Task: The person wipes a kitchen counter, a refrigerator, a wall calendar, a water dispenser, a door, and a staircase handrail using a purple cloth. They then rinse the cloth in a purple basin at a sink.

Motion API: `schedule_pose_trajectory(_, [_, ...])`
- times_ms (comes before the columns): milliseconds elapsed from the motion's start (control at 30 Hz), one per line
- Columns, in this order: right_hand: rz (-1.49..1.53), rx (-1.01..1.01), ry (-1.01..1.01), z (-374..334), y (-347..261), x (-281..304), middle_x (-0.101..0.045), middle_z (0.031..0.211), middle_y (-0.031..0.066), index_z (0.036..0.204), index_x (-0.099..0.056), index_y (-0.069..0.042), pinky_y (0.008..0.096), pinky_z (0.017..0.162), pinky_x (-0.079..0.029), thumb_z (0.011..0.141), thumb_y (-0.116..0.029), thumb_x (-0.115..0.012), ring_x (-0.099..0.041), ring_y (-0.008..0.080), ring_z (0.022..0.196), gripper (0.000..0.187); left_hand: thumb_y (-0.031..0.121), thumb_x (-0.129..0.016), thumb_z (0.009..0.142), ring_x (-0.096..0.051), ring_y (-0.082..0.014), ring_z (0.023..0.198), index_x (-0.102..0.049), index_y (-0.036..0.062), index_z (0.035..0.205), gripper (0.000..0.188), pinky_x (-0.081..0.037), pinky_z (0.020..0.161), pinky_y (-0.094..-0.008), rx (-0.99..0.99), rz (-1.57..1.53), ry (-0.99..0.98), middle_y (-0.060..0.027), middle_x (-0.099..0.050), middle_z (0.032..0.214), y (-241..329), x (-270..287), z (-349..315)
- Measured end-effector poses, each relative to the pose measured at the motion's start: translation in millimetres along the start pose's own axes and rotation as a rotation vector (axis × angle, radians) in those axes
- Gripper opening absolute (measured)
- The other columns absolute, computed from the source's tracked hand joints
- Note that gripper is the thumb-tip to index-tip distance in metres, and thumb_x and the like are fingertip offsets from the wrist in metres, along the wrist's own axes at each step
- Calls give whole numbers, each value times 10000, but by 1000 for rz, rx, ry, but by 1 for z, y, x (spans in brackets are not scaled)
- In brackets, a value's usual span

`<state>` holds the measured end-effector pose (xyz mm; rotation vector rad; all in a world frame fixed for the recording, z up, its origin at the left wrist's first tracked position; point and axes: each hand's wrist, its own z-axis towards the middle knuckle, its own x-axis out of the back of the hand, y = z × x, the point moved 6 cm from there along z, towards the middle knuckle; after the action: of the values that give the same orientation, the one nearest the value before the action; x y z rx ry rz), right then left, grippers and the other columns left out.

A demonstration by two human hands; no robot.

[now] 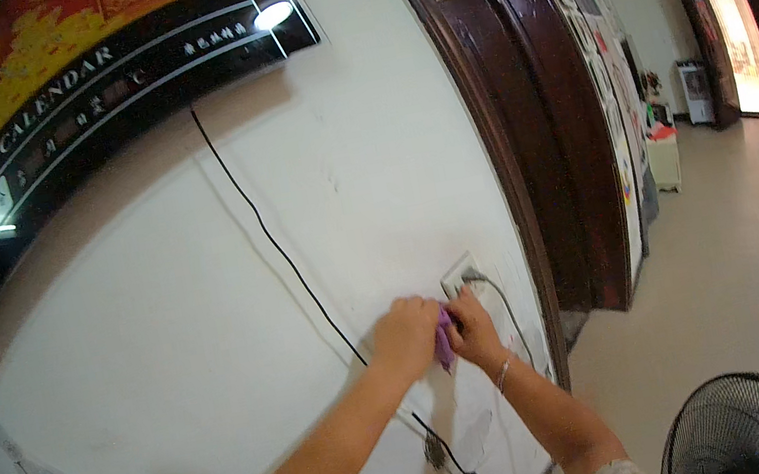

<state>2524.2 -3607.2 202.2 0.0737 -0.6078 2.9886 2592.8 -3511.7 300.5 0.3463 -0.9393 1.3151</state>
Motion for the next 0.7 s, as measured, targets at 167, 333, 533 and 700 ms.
schedule_pose_trajectory(167, [36, -141, -68, 12, -10, 6, -589, 840, 144, 927, -603, -32, 521, 1095, -263, 715, 44, -550, -584, 328, 807, 231, 137, -562, 784, -597, -273, 901, -595, 72, 874, 116, -527, 717, -382, 30, -20, -25, -86, -614, 912, 3, 11, 0])
schedule_pose_trajectory(333, [16, -23, 112, 29, -66, 14, -591, 831, 144, 909, -591, -25, 429, 890, -428, 709, 56, -550, -574, 326, 780, 219, 95, -594, 750, -579, -281, 919, -569, 61, 949, 204, -520, 752, -389, 71, -91, 97, -89, -605, 949, 3, 59, -17])
schedule_pose_trajectory(533, [588, 5, 27, 62, -201, -14, -576, 1024, 58, 1140, -559, 7, 234, 769, -479, 834, 74, -479, -568, 118, 891, 323, 93, -636, 710, -592, -297, 827, -581, 68, 1023, 319, -505, 701, -405, 149, 73, 372, -91, -605, 896, -11, 230, -104])
schedule_pose_trajectory(700, [1210, -280, -552, 24, -364, -71, -607, 1012, 85, 1219, -488, -20, 284, 821, -497, 891, -135, -564, -581, 157, 935, 355, 190, -574, 808, -611, -366, 808, -562, 43, 998, 240, -483, 715, -467, 620, 78, 444, -170, -632, 869, 11, 368, -270])
